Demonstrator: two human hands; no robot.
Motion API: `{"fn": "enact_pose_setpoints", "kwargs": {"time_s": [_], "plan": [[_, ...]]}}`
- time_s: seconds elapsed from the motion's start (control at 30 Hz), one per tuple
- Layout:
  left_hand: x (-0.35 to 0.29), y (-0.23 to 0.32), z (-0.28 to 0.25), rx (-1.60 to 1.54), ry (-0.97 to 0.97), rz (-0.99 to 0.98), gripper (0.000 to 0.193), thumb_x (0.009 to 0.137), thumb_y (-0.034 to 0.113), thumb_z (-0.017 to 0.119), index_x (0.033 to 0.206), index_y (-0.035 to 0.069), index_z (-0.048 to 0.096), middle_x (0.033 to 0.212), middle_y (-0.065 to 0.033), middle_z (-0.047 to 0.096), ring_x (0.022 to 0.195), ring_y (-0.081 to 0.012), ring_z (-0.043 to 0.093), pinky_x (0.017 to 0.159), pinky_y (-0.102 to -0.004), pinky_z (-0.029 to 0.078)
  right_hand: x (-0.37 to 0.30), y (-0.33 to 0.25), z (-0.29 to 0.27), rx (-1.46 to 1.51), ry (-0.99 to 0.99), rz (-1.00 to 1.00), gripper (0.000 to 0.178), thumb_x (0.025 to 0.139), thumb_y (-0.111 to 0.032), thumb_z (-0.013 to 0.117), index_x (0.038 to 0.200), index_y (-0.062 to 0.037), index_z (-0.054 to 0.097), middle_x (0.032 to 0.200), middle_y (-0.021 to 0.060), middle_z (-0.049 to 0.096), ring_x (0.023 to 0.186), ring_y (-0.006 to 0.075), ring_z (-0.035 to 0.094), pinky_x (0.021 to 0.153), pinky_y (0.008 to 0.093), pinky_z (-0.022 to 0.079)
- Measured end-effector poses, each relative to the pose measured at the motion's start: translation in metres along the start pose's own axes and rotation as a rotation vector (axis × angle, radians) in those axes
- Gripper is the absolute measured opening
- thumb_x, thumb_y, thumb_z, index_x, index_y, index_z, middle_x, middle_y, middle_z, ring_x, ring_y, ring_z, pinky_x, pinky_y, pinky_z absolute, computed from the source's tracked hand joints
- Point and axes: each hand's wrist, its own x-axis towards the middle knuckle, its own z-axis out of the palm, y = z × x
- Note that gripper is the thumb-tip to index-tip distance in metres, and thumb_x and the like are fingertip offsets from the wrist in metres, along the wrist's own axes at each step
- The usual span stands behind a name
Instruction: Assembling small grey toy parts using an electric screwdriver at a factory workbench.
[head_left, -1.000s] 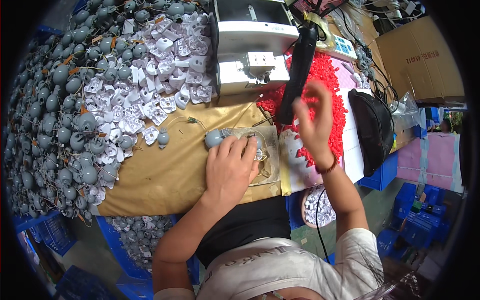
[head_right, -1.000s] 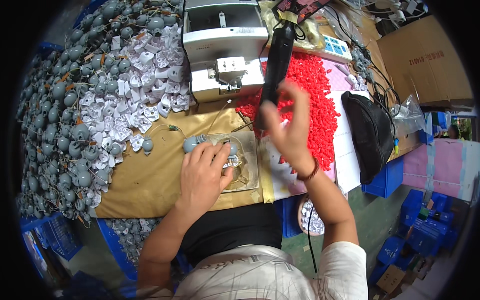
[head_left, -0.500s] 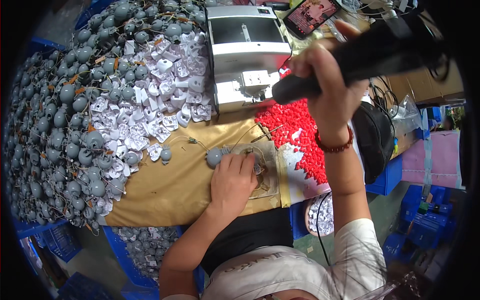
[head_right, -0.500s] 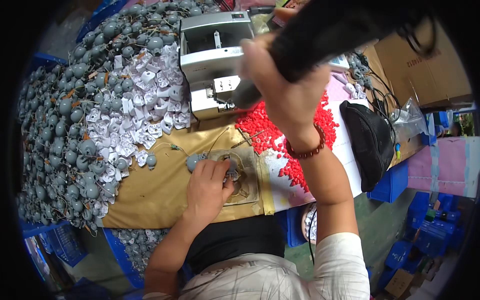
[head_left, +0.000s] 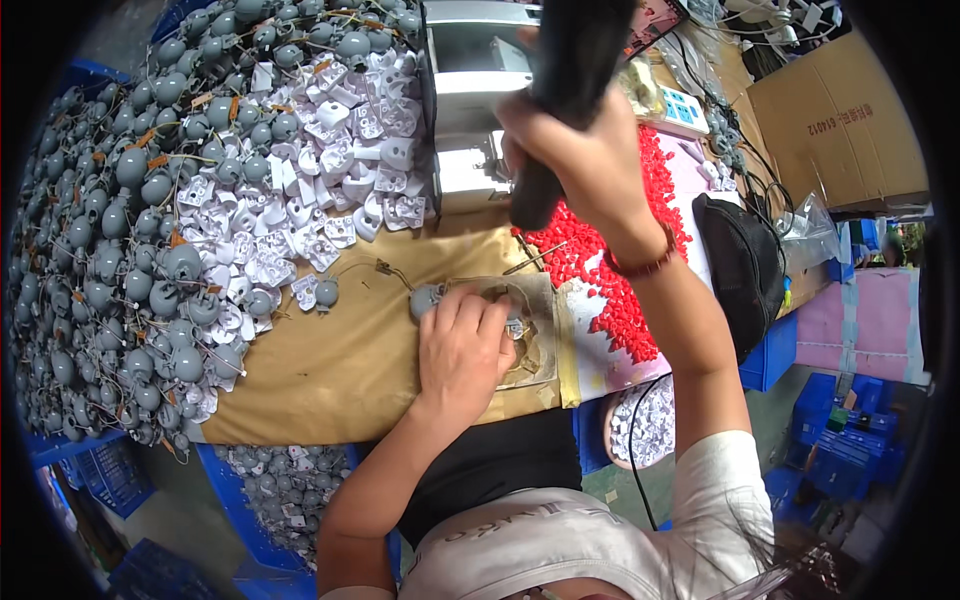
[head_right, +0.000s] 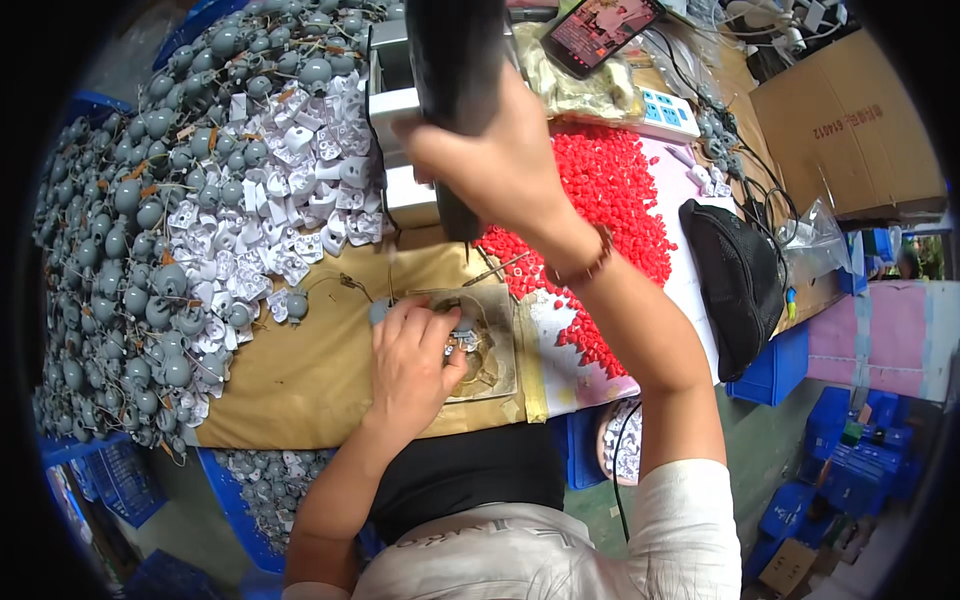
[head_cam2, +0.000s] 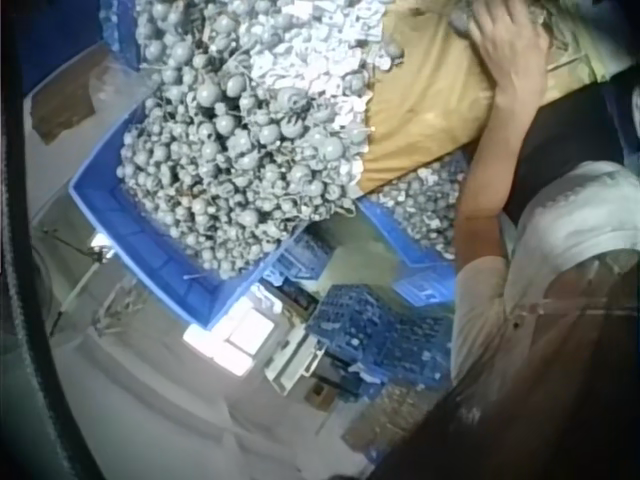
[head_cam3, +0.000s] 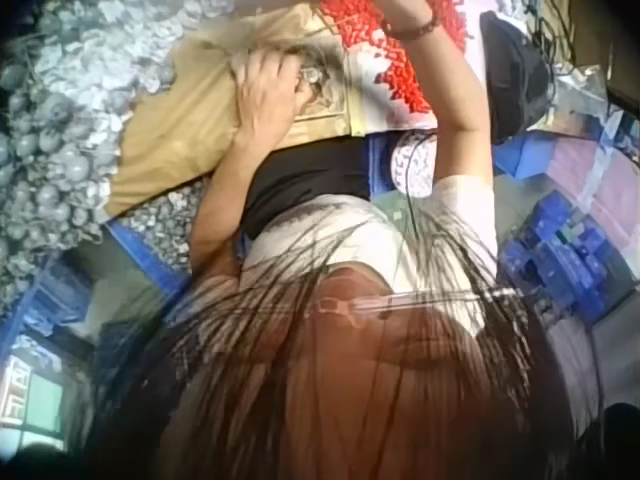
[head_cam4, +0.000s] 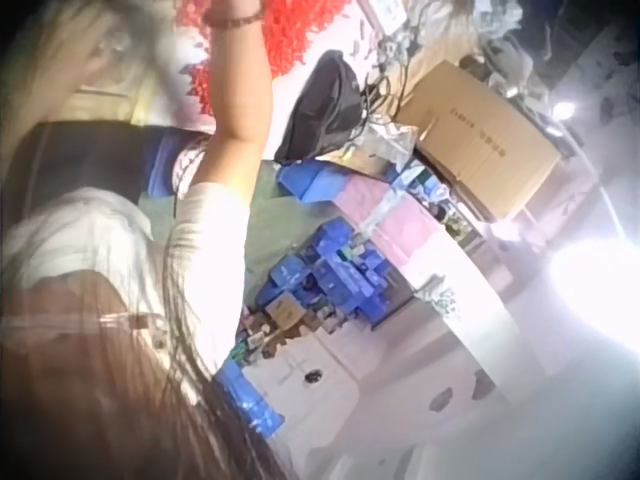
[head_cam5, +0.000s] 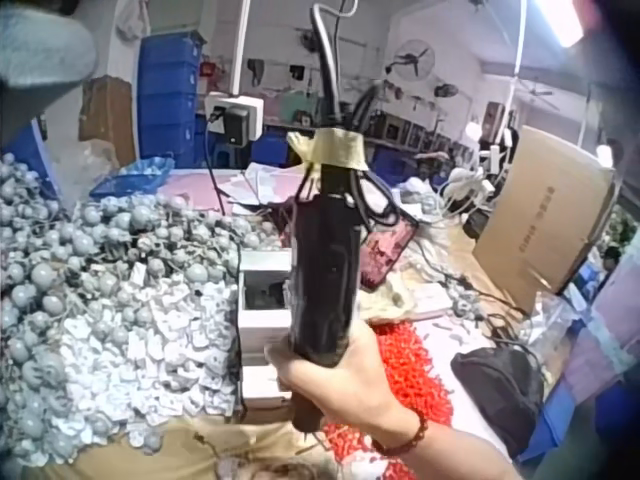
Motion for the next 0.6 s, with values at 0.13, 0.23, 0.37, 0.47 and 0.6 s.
{"fn": "enact_pose_setpoints", "kwargs": {"time_s": [0.13, 0.23, 0.37, 0.47, 0.6], "plan": [[0.000, -0.003, 0.003, 0.006, -0.005, 0.058, 0.041, 0.075, 0.011, 0.072, 0.115, 0.007, 0.065, 0.101, -0.0090, 0.060, 0.107, -0.0297, 0.058, 0.085, -0.0431, 0.047, -0.061, -0.013, -0.007, -0.087, -0.044, 0.088, 0.024, 0.075, -0.005, 0.080, 0.094, -0.0014, 0.066, 0.078, 0.0031, 0.067, 0.069, 0.0128, 0.064, 0.064, 0.0309, 0.053], [0.000, -0.002, 0.001, -0.004, -0.007, 0.036, 0.043, 0.076, 0.012, 0.071, 0.117, 0.008, 0.063, 0.102, -0.0088, 0.059, 0.106, -0.0292, 0.058, 0.086, -0.0440, 0.047, -0.087, -0.012, -0.006, -0.029, -0.091, 0.085, 0.029, 0.076, 0.003, 0.076, 0.099, -0.0016, 0.059, 0.078, 0.0032, 0.065, 0.068, 0.0139, 0.063, 0.065, 0.0304, 0.052], [-0.001, 0.000, 0.002, -0.019, 0.036, 0.020, 0.041, 0.077, 0.011, 0.071, 0.117, 0.008, 0.063, 0.104, -0.0080, 0.059, 0.109, -0.0289, 0.058, 0.086, -0.0441, 0.048, -0.099, 0.003, -0.013, -0.128, -0.277, -0.138, 0.077, 0.078, 0.015, 0.063, 0.143, -0.0032, 0.024, 0.078, 0.0069, 0.060, 0.068, 0.0181, 0.063, 0.066, 0.0327, 0.054], [-0.002, -0.001, 0.005, -0.028, 0.050, 0.027, 0.043, 0.077, 0.011, 0.071, 0.118, 0.009, 0.062, 0.104, -0.0078, 0.059, 0.111, -0.0288, 0.058, 0.087, -0.0438, 0.049, -0.103, 0.009, -0.015, -0.133, -0.324, -0.177, 0.092, 0.080, 0.018, 0.059, 0.156, -0.0045, 0.012, 0.079, 0.0078, 0.059, 0.068, 0.0194, 0.064, 0.066, 0.0340, 0.055], [0.000, -0.001, 0.003, -0.073, 0.061, 0.033, 0.041, 0.077, 0.011, 0.071, 0.117, 0.008, 0.062, 0.103, -0.0093, 0.058, 0.108, -0.0304, 0.058, 0.086, -0.0440, 0.050, -0.106, 0.007, -0.013, -0.051, -0.343, -0.165, 0.089, 0.081, 0.018, 0.060, 0.154, -0.0059, 0.016, 0.078, 0.0076, 0.058, 0.068, 0.0202, 0.064, 0.066, 0.0343, 0.055]]}}
